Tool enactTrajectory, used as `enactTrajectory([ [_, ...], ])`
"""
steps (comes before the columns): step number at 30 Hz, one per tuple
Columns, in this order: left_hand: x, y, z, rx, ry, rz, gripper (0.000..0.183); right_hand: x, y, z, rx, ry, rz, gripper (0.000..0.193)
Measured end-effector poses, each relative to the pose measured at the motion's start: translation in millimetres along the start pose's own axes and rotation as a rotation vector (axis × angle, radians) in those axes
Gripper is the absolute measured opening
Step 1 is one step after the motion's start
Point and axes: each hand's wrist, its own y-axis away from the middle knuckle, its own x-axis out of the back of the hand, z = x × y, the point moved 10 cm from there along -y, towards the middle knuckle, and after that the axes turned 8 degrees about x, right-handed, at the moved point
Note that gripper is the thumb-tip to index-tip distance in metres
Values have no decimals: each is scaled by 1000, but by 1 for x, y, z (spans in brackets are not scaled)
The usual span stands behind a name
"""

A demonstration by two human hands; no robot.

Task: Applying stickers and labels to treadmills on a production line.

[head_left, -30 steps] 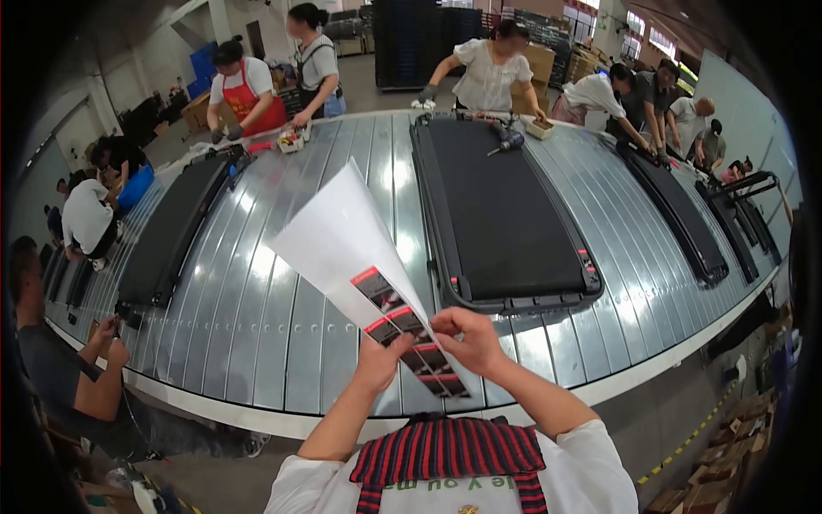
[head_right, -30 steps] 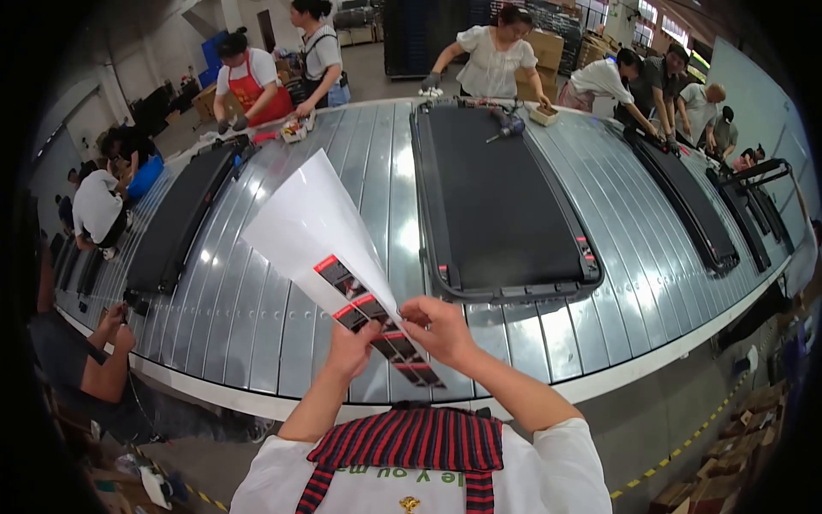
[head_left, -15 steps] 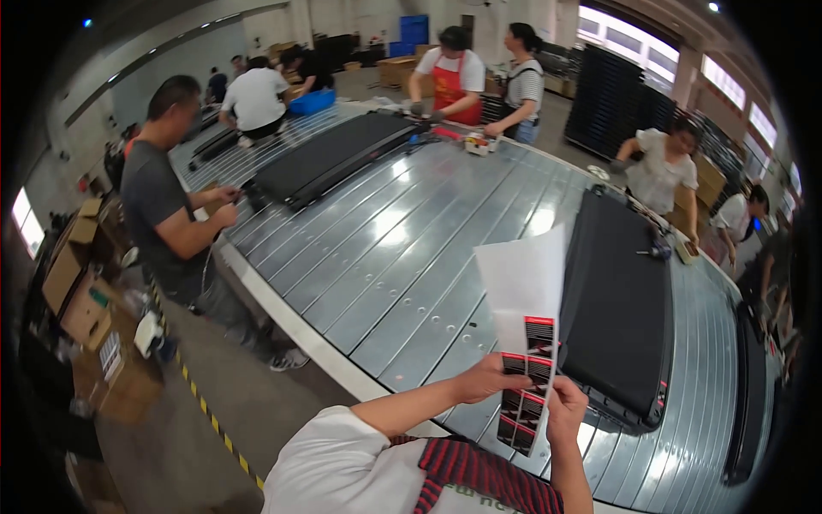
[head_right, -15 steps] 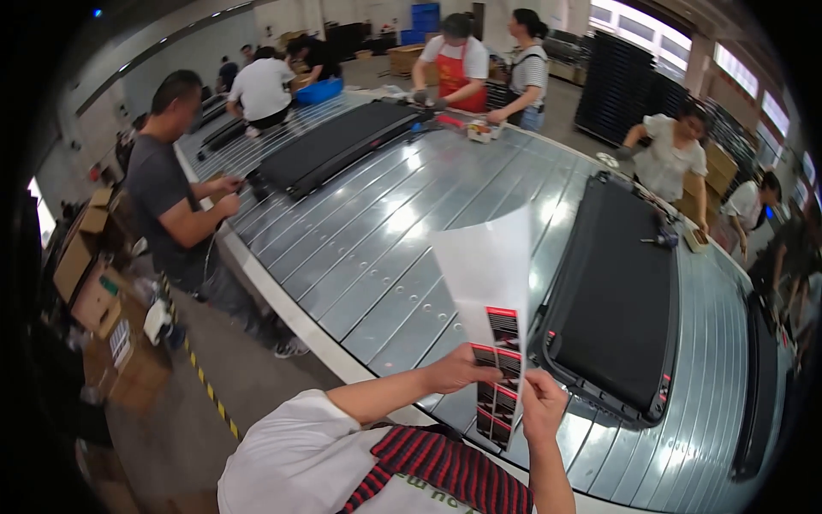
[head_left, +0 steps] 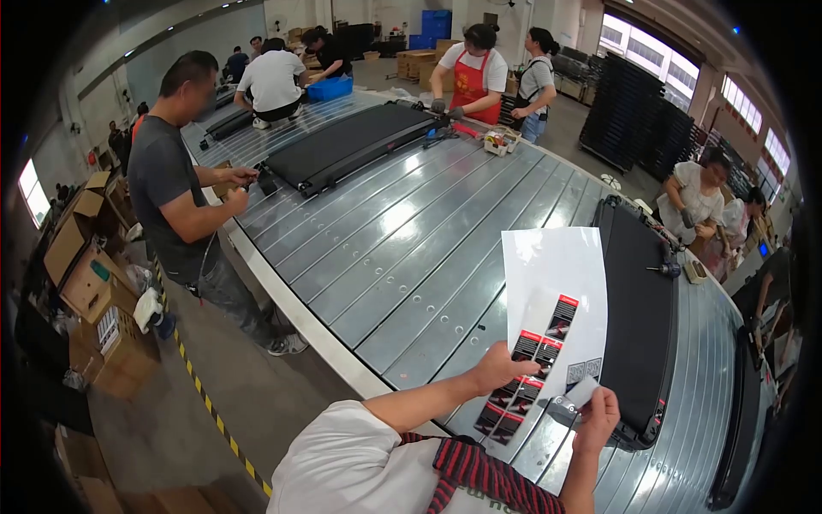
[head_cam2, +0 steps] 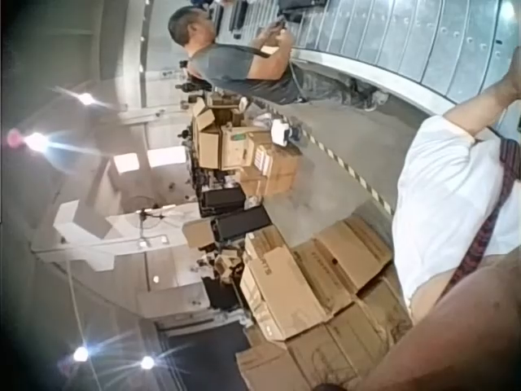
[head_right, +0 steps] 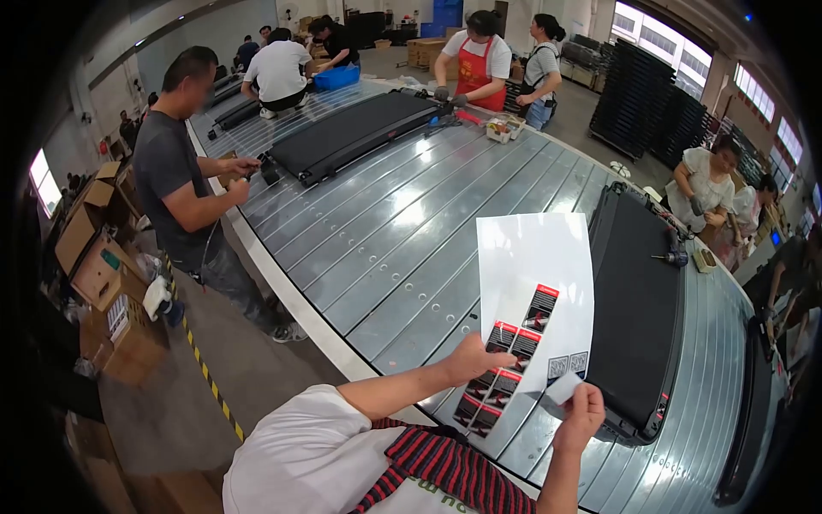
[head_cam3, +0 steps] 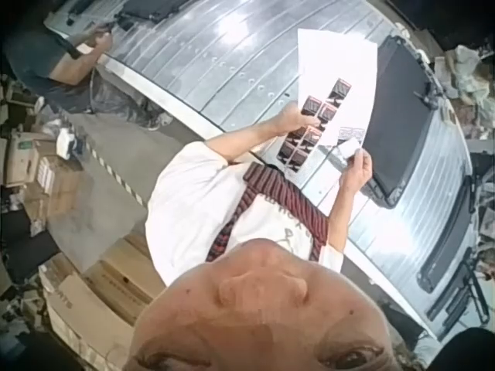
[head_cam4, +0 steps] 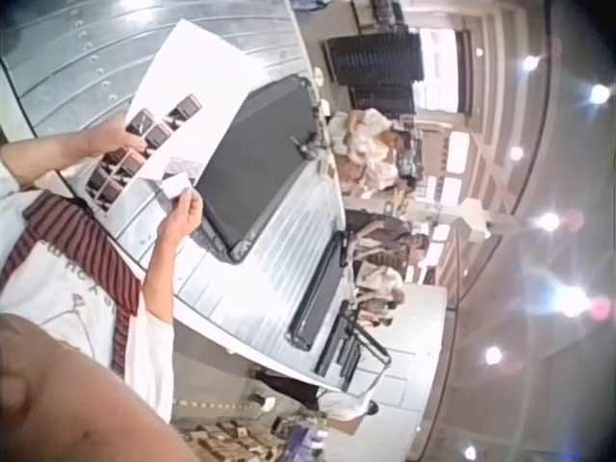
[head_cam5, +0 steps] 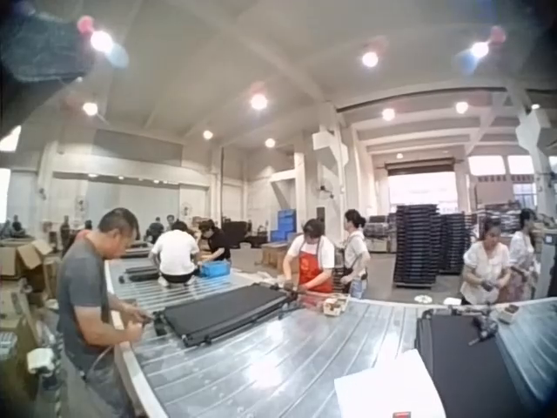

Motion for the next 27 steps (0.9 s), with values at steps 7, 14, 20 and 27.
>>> enactTrajectory([
  [7, 11, -17, -51, 127, -209, 93, 25, -89, 25, -62, 723, 883, -266, 2],
  [14, 19, -24, -45, 81, -198, -6, 27, -140, 47, -35, 606, 901, -614, 15],
  [20, 17, -17, -36, 97, -363, -79, 28, -148, 36, -28, 615, 1009, -570, 11],
  [27, 27, -19, -45, 66, -348, -68, 29, -157, 44, -21, 583, 976, -654, 13],
])
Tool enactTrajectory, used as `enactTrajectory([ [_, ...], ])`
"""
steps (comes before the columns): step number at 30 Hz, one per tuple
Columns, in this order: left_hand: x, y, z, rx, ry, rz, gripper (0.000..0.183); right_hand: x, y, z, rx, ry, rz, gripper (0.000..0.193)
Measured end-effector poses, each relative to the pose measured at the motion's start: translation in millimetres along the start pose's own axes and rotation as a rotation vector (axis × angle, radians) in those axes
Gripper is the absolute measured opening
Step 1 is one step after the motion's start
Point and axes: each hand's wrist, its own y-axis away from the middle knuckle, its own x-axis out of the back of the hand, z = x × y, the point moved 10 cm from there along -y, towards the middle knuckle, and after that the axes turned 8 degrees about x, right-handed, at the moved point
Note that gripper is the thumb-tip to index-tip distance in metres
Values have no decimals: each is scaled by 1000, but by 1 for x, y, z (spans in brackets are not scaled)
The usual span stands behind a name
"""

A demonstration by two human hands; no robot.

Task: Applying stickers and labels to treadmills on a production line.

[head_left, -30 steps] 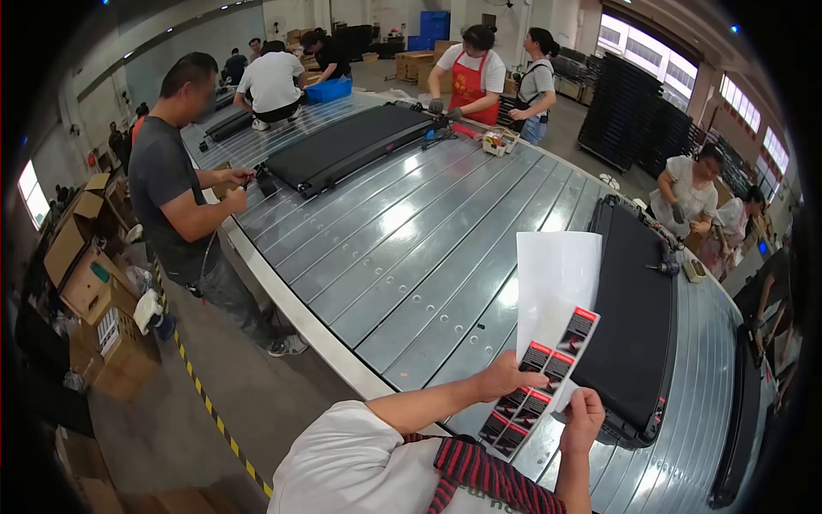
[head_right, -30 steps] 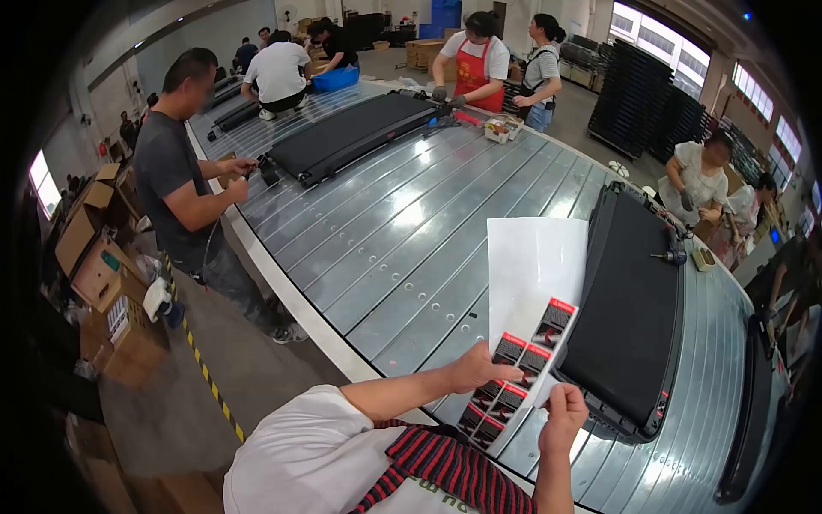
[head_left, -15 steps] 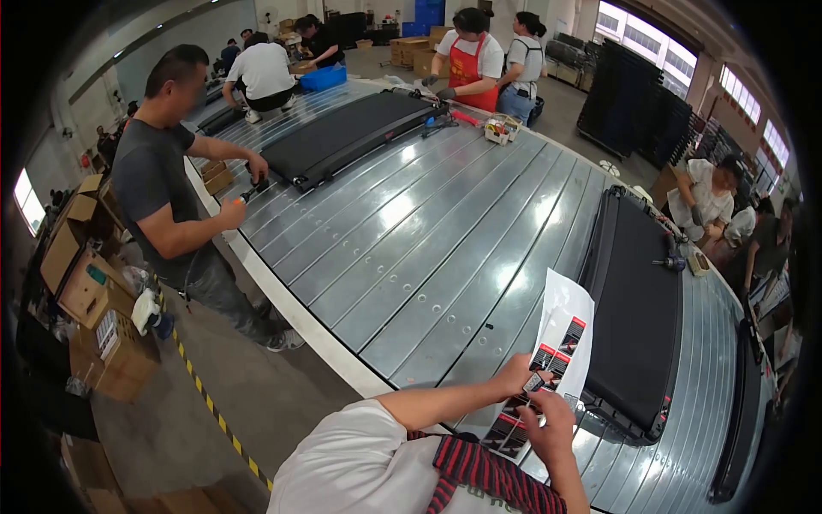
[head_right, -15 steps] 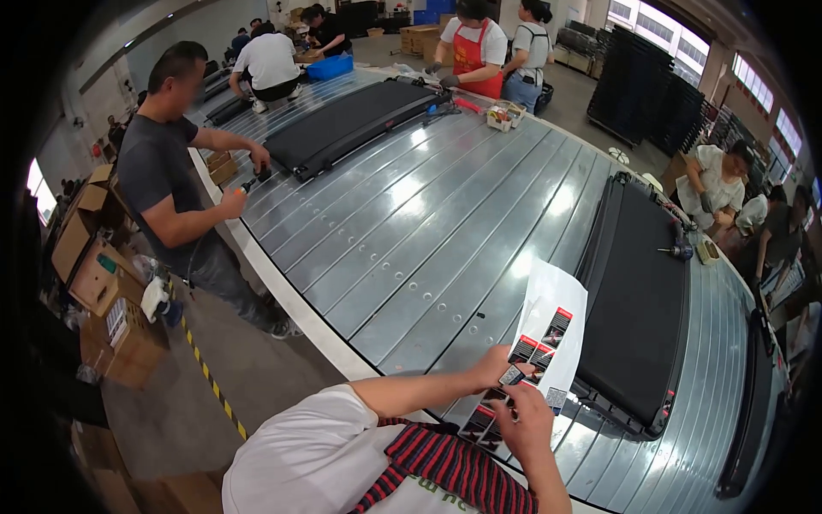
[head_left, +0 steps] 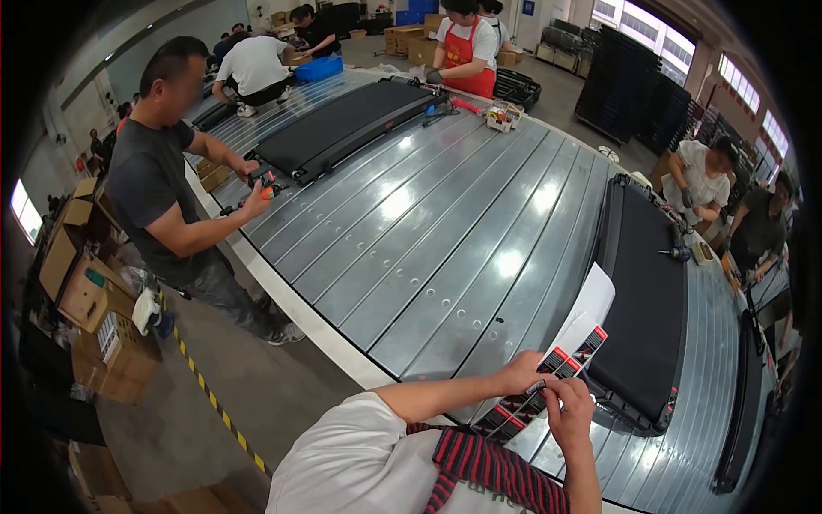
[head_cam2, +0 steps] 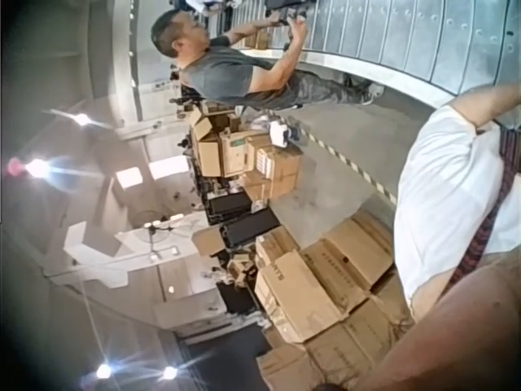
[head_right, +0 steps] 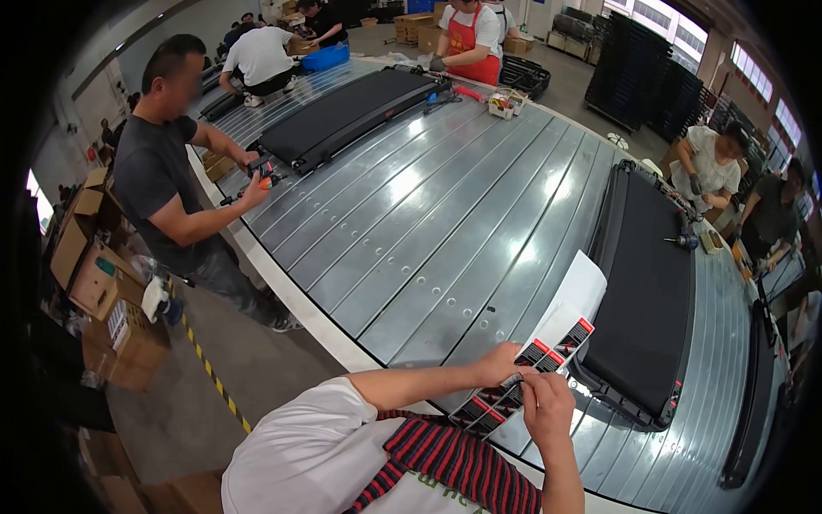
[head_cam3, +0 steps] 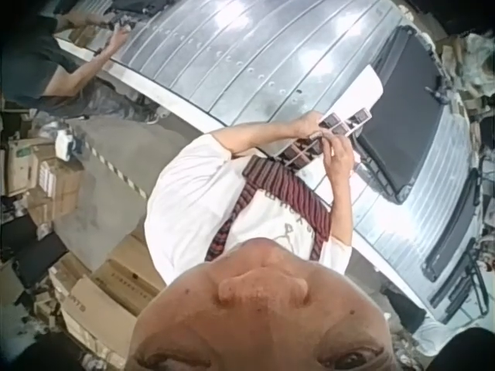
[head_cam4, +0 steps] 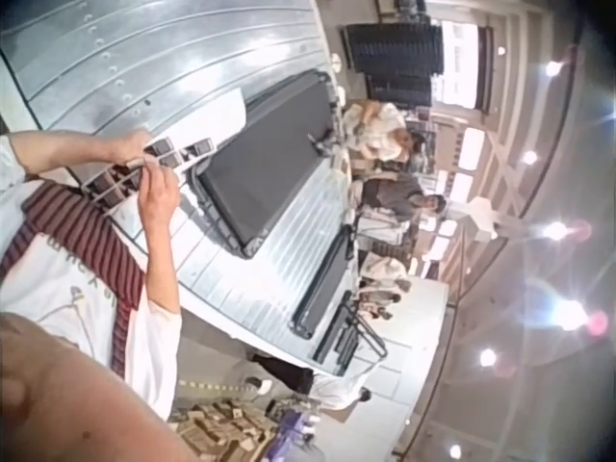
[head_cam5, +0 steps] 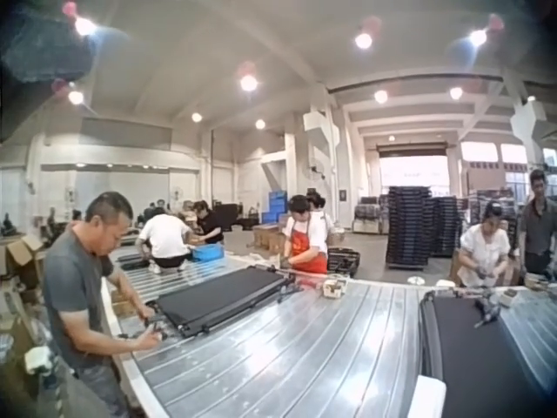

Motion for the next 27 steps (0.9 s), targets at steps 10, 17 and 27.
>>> enactTrajectory([
  [10, -1, 2, 15, -97, -126, -7, 29, -9, 14, 24, -165, -219, 50, 15],
  [17, -10, 3, 16, -4, -144, -39, 32, 9, 14, 7, 3, 32, 184, 17],
  [27, -3, -3, 6, -26, 7, -62, 24, 4, 7, 1, 41, -19, 212, 13],
])
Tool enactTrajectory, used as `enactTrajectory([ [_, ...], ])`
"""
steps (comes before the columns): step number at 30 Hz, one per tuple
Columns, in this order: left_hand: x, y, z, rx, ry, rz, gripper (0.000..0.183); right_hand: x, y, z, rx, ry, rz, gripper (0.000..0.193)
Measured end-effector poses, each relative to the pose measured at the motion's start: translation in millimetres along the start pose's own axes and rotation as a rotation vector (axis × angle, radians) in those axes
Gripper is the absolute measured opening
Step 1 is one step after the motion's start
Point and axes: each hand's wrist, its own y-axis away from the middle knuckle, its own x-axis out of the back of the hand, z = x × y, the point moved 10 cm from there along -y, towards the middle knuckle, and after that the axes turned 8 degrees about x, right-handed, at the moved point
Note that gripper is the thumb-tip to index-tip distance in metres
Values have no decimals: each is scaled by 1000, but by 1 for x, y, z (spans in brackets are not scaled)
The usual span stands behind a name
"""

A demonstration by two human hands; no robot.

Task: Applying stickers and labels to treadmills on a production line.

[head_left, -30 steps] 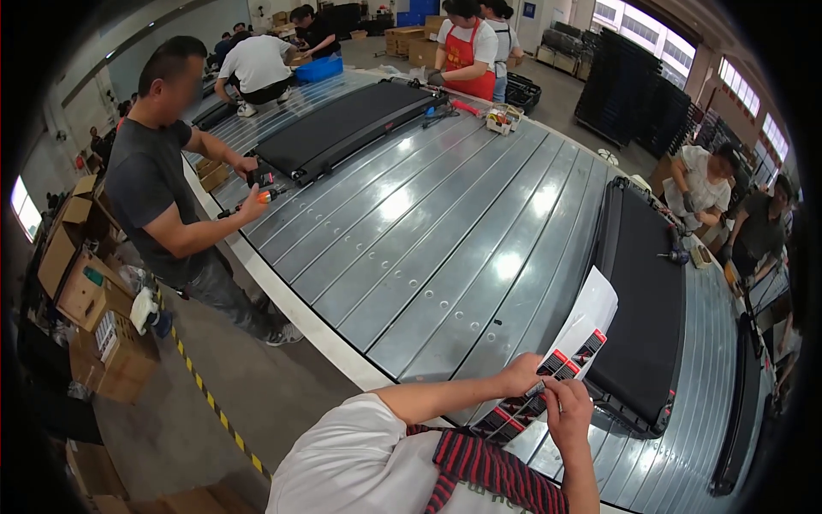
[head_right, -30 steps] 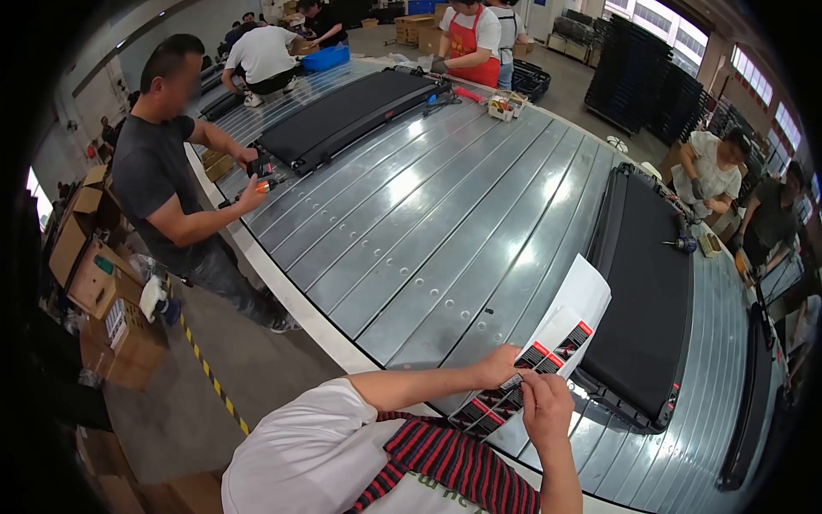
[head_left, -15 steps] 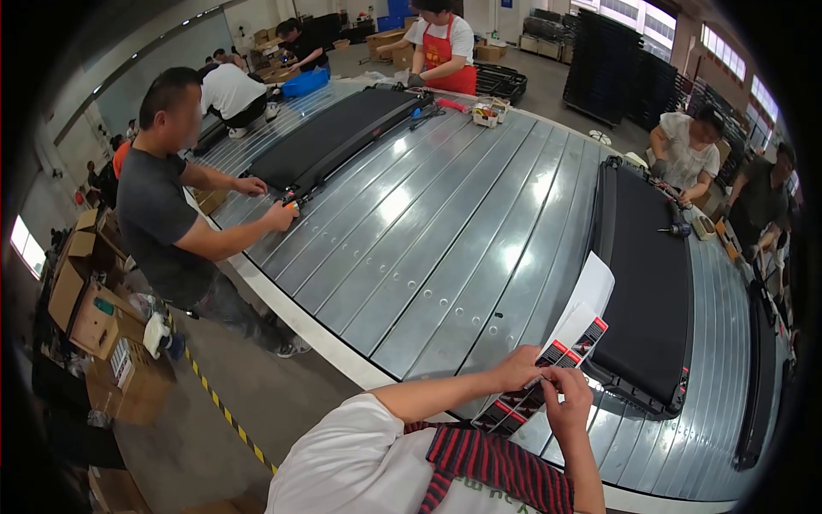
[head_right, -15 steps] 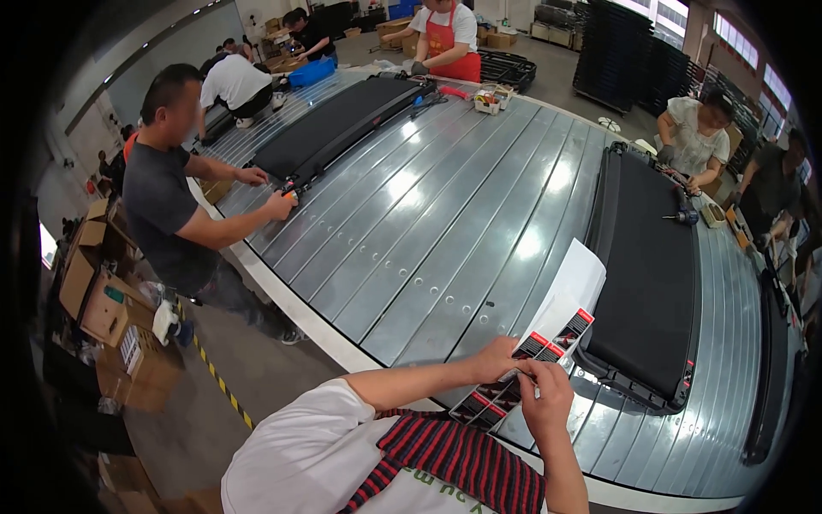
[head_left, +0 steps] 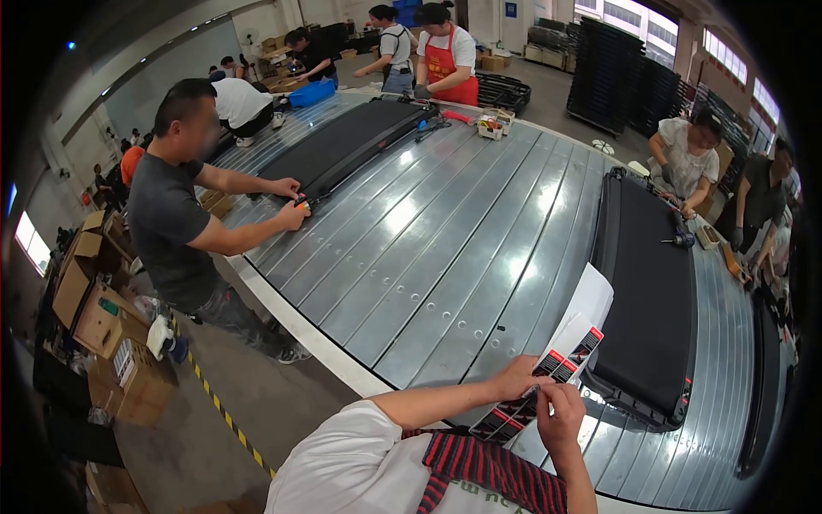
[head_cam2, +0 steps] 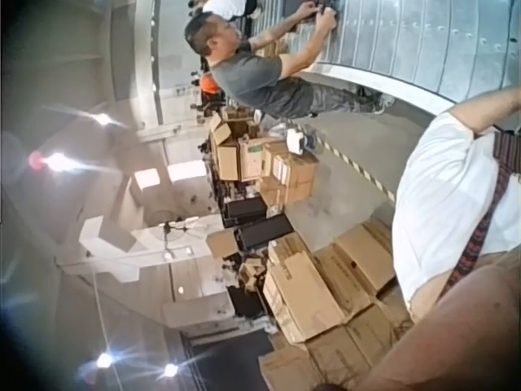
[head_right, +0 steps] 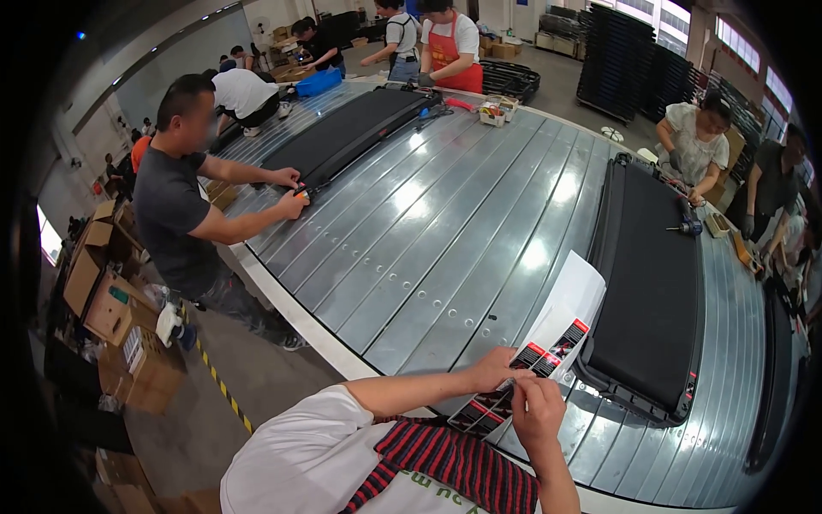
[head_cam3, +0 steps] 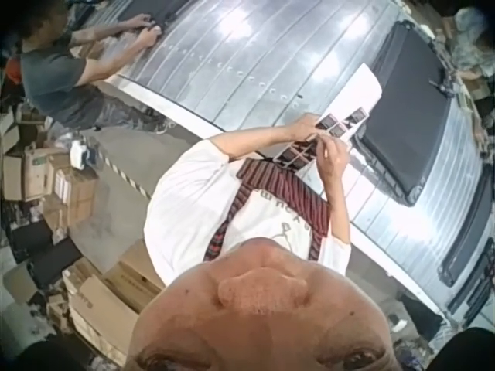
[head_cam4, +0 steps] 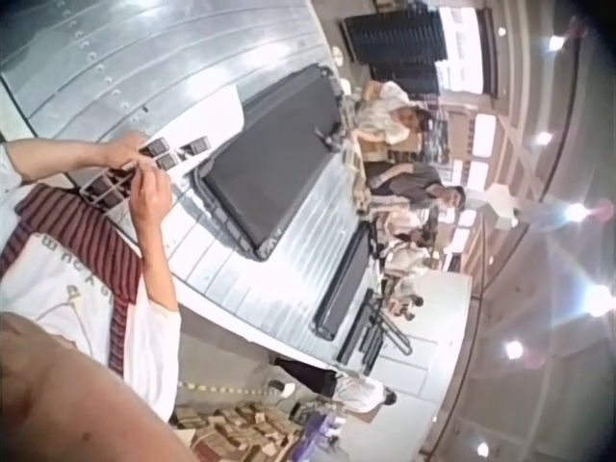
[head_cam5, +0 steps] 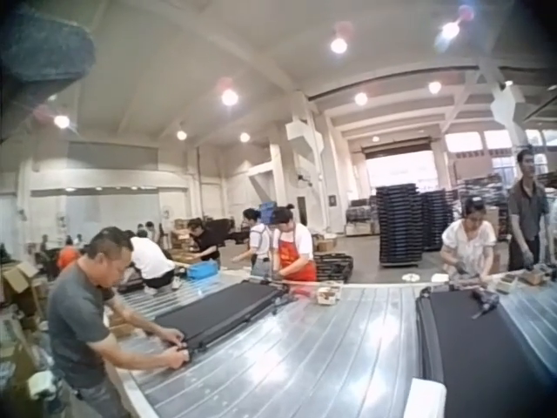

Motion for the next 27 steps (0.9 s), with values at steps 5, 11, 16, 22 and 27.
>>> enactTrajectory([
  [5, 39, 7, 12, 62, -159, 153, 24, 6, -1, -9, 51, -52, -11, 13],
  [11, 66, 20, 91, -168, 560, 26, 28, 48, 63, 117, -676, -552, 540, 19],
  [16, -26, 23, 148, -65, 960, -507, 33, -46, 80, 97, -1068, -1418, 317, 25],
  [22, -66, 29, 123, 145, 924, -562, 32, -54, 95, 114, -1055, -1496, 252, 26],
  [27, -61, 23, 108, 181, 940, -561, 37, -50, 140, 132, -1056, -1555, 245, 26],
])
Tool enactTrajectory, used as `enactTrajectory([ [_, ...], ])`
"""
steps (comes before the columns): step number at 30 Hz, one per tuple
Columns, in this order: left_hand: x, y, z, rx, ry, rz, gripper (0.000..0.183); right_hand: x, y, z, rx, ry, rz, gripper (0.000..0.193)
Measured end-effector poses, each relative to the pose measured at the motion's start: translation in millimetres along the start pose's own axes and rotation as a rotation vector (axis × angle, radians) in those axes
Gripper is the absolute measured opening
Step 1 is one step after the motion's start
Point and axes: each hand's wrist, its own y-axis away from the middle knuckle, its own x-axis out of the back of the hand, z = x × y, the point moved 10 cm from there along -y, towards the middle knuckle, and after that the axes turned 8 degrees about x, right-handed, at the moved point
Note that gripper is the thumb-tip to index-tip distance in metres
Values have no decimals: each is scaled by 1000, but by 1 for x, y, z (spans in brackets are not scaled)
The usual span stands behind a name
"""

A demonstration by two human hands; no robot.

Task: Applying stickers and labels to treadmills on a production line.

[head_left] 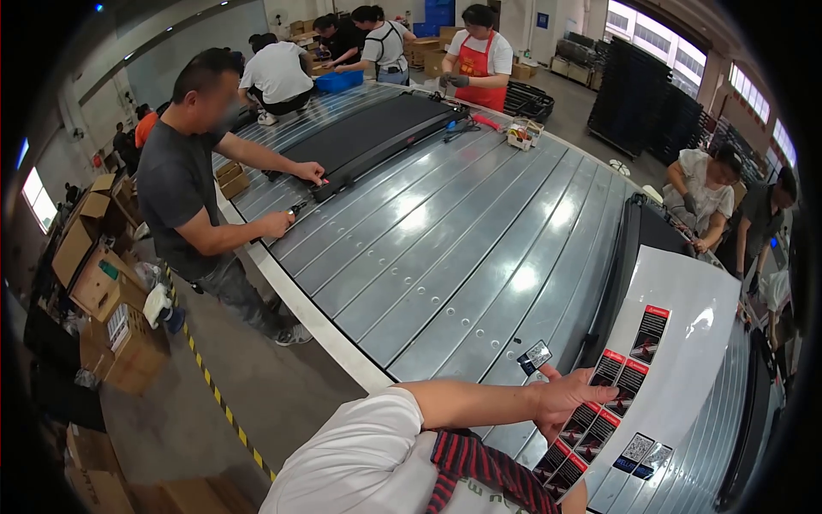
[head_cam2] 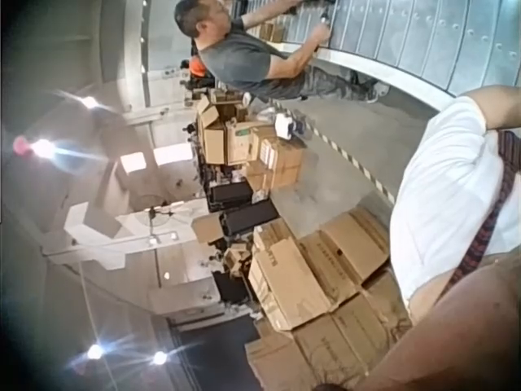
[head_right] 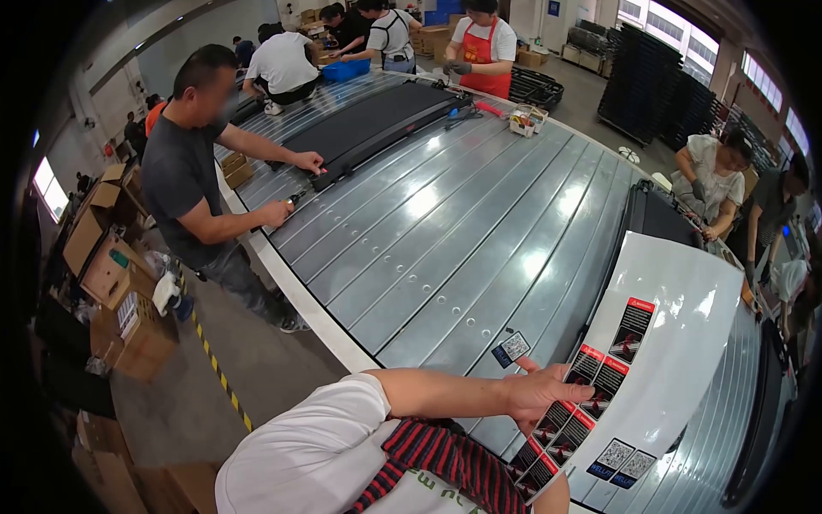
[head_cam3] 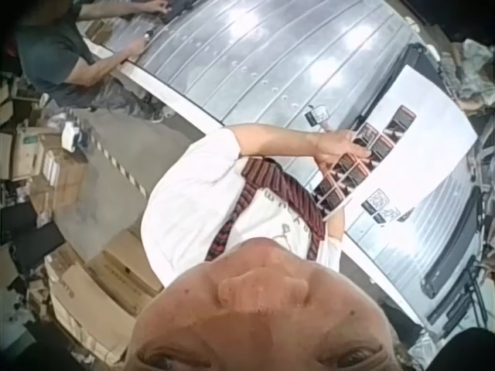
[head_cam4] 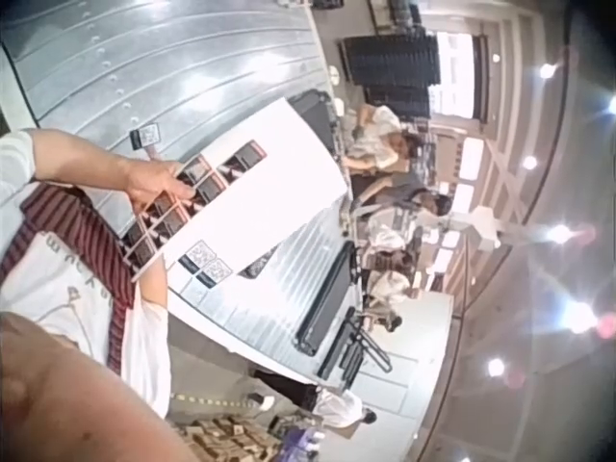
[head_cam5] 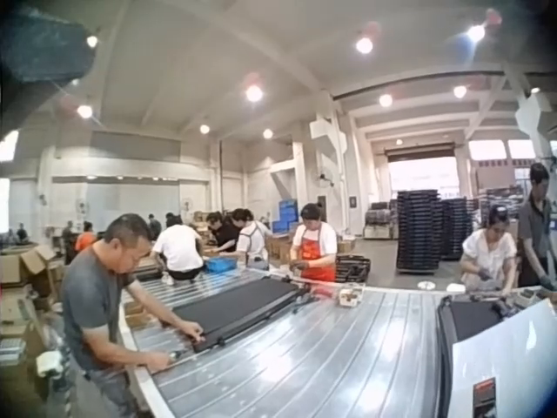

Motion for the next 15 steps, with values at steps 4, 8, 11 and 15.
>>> enactTrajectory([
  [4, 10, 4, 3, -56, 48, -3, 38, -20, -4, 23, -54, -24, -55, 27],
  [8, 12, 5, 0, -70, 120, -48, 37, -10, -5, 31, -85, -61, -82, 28],
  [11, 11, 9, -3, -41, 158, -59, 36, 64, 47, 39, -103, -89, -89, 28],
  [15, 20, 16, 14, -85, -5, 69, 32, 149, 119, 61, -117, -144, -71, 29],
])
